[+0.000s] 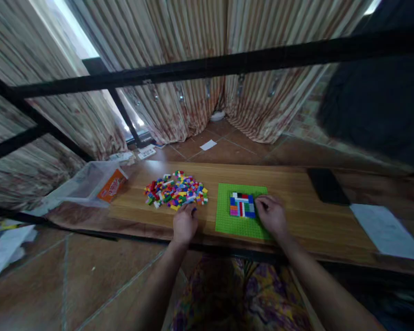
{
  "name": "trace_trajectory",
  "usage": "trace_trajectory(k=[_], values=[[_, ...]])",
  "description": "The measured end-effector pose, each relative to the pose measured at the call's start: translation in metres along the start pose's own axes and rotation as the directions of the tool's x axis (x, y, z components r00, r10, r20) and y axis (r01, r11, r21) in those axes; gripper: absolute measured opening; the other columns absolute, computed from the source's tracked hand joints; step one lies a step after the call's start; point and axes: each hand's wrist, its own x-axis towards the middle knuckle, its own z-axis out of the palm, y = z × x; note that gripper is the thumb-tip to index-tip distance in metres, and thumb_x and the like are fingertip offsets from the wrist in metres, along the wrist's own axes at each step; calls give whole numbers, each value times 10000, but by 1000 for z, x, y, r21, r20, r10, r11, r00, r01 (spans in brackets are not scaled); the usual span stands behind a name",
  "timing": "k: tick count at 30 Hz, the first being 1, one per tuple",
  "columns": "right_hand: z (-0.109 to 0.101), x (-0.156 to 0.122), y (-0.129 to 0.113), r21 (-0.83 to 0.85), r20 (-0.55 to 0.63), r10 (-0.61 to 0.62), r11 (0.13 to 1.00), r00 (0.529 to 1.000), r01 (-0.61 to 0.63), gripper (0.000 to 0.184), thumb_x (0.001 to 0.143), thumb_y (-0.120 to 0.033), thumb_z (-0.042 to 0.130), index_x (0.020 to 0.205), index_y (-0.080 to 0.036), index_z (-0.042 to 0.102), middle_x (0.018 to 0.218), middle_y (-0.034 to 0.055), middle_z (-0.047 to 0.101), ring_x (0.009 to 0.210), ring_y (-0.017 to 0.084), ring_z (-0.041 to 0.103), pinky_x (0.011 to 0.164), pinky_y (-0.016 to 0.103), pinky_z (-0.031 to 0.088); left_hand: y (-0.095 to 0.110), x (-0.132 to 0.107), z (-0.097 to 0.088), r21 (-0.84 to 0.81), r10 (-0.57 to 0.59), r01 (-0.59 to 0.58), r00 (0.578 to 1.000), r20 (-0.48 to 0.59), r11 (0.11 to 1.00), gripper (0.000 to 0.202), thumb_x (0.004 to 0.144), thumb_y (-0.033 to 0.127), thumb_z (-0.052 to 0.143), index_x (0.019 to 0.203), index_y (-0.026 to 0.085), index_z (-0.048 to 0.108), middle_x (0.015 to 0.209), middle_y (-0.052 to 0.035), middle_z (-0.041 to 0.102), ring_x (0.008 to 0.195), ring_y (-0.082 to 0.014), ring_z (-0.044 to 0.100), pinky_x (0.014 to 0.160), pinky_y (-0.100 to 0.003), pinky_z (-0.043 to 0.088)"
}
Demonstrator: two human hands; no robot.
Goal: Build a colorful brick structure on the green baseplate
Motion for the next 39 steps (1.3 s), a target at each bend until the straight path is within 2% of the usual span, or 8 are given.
trace_trajectory(k=[5, 10, 14, 16, 21, 25, 32, 39], values=[[1, -2, 2, -6, 2, 12, 1000, 1000, -12, 296, 891, -383, 479, 777, -205, 686, 868, 90, 693, 862, 244, 615, 838, 402, 481, -2, 1, -1, -100, -3, -3, 999, -53, 995, 215, 838, 141, 545, 995, 200, 678, 983, -72, 687, 887, -196, 643, 819, -303, 501], [0, -2, 1, -13, -10, 21, 1000, 1000, -21, 289, 886, -382, 486, 776, -208, 688, 871, 91, 694, 859, 245, 615, 842, 403, 480, -9, -10, -9, -195, 14, -43, 989, -147, 980, 214, 859, 179, 524, 1009, 205, 676, 992, -67, 683, 875, -178, 644, 810, -285, 501], [1, -2, 3, -22, 1, 10, 1000, 1000, -10, 281, 884, -370, 483, 780, -205, 685, 875, 91, 693, 861, 244, 617, 839, 401, 478, -31, -16, -24, -167, -146, 102, 951, -273, 981, 219, 860, 230, 528, 1013, 185, 677, 967, -79, 673, 812, -181, 642, 753, -290, 503], [1, -3, 4, -22, -4, -1, 1000, 1000, 1, 272, 882, -364, 488, 779, -205, 683, 871, 88, 694, 862, 243, 618, 835, 398, 479, -45, -16, -33, -122, -220, 192, 931, -292, 974, 244, 854, 238, 529, 1037, 181, 680, 979, -85, 673, 803, -188, 643, 739, -296, 500], [1, -2, 3, -30, -14, -15, 999, 1000, 14, 268, 880, -359, 492, 766, -206, 679, 862, 88, 694, 838, 241, 613, 817, 394, 484, -68, -5, -48, -4, -318, 325, 924, -214, 946, 282, 833, 219, 531, 1061, 163, 688, 998, -107, 674, 846, -222, 649, 754, -319, 493], [0, -2, 3, -44, 0, -19, 999, 1000, 19, 275, 882, -362, 485, 772, -206, 682, 867, 89, 695, 841, 242, 611, 821, 398, 480, -68, 5, -45, 36, -306, 314, 941, -141, 949, 303, 842, 251, 546, 1102, 173, 681, 1084, -117, 663, 924, -237, 644, 784, -326, 494], [-1, -2, 3, -59, 7, -2, 998, 1000, 3, 273, 881, -355, 482, 773, -208, 686, 862, 86, 694, 849, 241, 612, 836, 402, 474, -61, 15, -35, 88, -246, 255, 964, -103, 963, 293, 849, 248, 533, 1093, 182, 681, 1079, -116, 651, 971, -240, 625, 805, -330, 494], [-2, -1, 1, -55, 8, -23, 998, 1000, 24, 272, 883, -352, 483, 765, -202, 678, 850, 87, 691, 821, 238, 614, 822, 394, 474, -61, 17, -35, 59, -284, 290, 954, -95, 955, 211, 845, 247, 538, 983, 173, 679, 1065, -120, 653, 941, -243, 636, 773, -330, 486]])
